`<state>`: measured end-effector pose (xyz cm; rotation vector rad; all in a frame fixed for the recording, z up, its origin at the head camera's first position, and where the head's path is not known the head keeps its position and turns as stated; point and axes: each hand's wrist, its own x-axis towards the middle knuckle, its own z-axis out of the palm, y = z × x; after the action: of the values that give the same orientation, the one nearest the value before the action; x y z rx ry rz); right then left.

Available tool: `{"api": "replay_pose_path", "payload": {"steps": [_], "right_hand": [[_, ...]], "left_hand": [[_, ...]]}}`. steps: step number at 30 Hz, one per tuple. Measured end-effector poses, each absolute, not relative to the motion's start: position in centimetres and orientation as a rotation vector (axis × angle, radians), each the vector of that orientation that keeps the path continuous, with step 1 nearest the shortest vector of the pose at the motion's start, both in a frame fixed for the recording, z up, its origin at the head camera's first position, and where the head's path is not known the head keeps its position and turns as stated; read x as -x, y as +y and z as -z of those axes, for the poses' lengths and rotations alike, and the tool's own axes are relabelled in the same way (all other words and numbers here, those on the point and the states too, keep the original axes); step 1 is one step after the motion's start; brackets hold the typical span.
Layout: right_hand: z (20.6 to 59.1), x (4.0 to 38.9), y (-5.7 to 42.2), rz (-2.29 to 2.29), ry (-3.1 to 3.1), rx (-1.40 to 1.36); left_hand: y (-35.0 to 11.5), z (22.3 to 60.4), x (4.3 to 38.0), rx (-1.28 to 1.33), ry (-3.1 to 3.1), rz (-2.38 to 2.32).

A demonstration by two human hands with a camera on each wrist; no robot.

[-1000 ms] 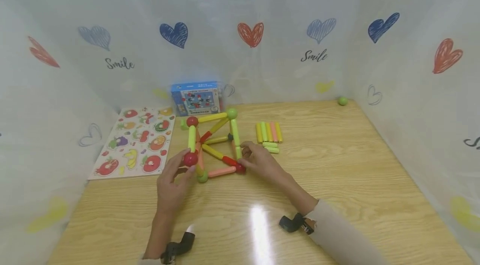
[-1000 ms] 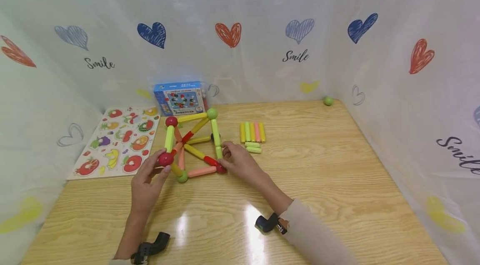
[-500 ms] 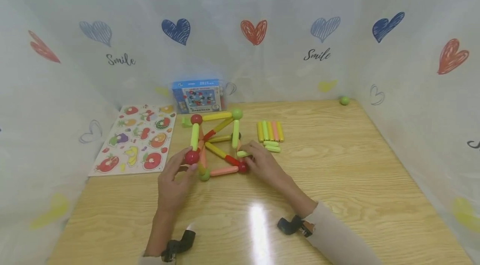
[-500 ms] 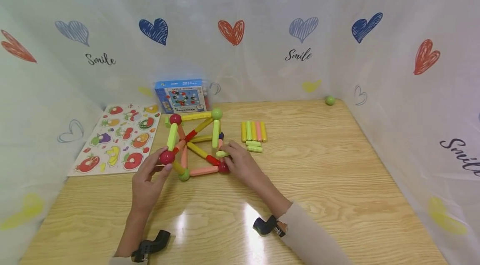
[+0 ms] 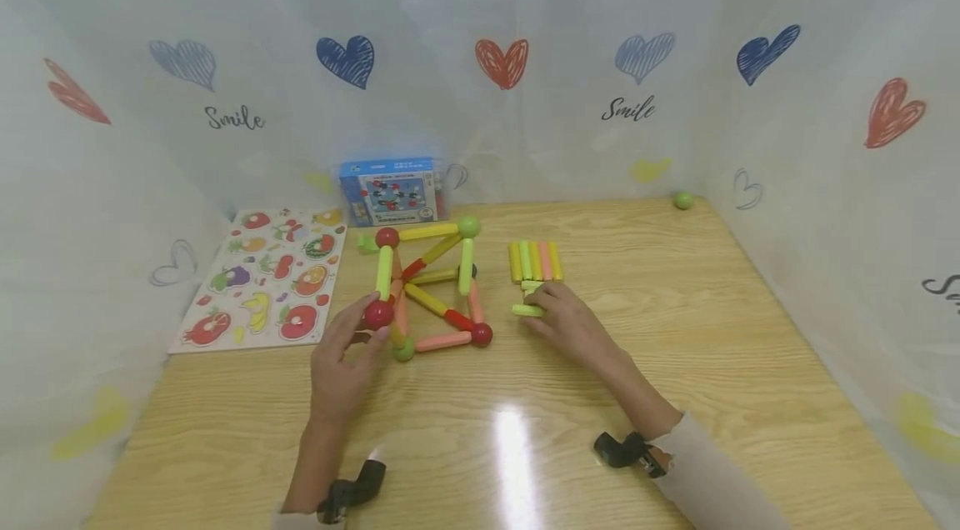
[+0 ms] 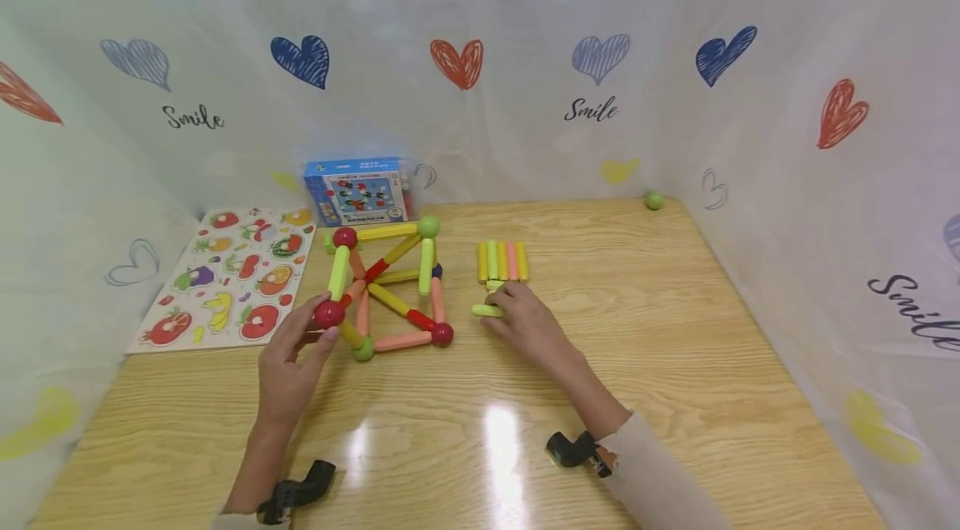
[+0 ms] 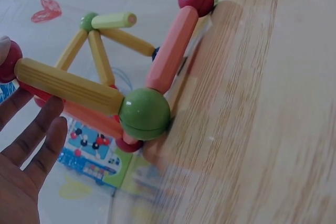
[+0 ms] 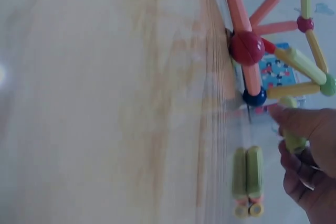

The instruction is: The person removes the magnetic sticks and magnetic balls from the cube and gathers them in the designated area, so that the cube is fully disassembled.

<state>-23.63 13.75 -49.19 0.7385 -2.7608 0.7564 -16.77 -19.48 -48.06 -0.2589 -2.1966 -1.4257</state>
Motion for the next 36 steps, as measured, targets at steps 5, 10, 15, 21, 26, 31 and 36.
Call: {"api": "replay_pose_path", "payload": {"steps": [5, 10, 15, 21, 26, 31, 36], "right_hand": [[49.6, 24.2, 15.0, -0.574, -2.738, -0.737], [49.9, 24.8, 15.5, -0.589, -2.666, -0.82], [50.2, 25.4, 15.7, -0.625, -2.654, -0.829], [50.1, 25.7, 15.9, -0.647, -2.673, -0.825], [49.4, 25.3, 14.6, -0.881, -2.737, -0.742], [48.1, 24.7, 10.5, -1.272, -2.677, -0.682], [48.3, 24.8, 6.4, -1.687, -2.593, -0.527]], "left_hand": [[-20.0, 48.6, 16.9, 0.292, -2.206, 1.417], [-20.3, 48.8, 16.7, 0.285, -2.219, 1.403], [-20.3, 48.7, 16.8, 0.297, -2.224, 1.412], [-19.5, 47.8, 16.6, 0.331, -2.176, 1.41], [-19.3, 47.9, 16.8, 0.355, -2.174, 1.387], [-19.7, 48.2, 16.9, 0.315, -2.207, 1.402], [-19.7, 48.3, 16.8, 0.293, -2.201, 1.427]]}}
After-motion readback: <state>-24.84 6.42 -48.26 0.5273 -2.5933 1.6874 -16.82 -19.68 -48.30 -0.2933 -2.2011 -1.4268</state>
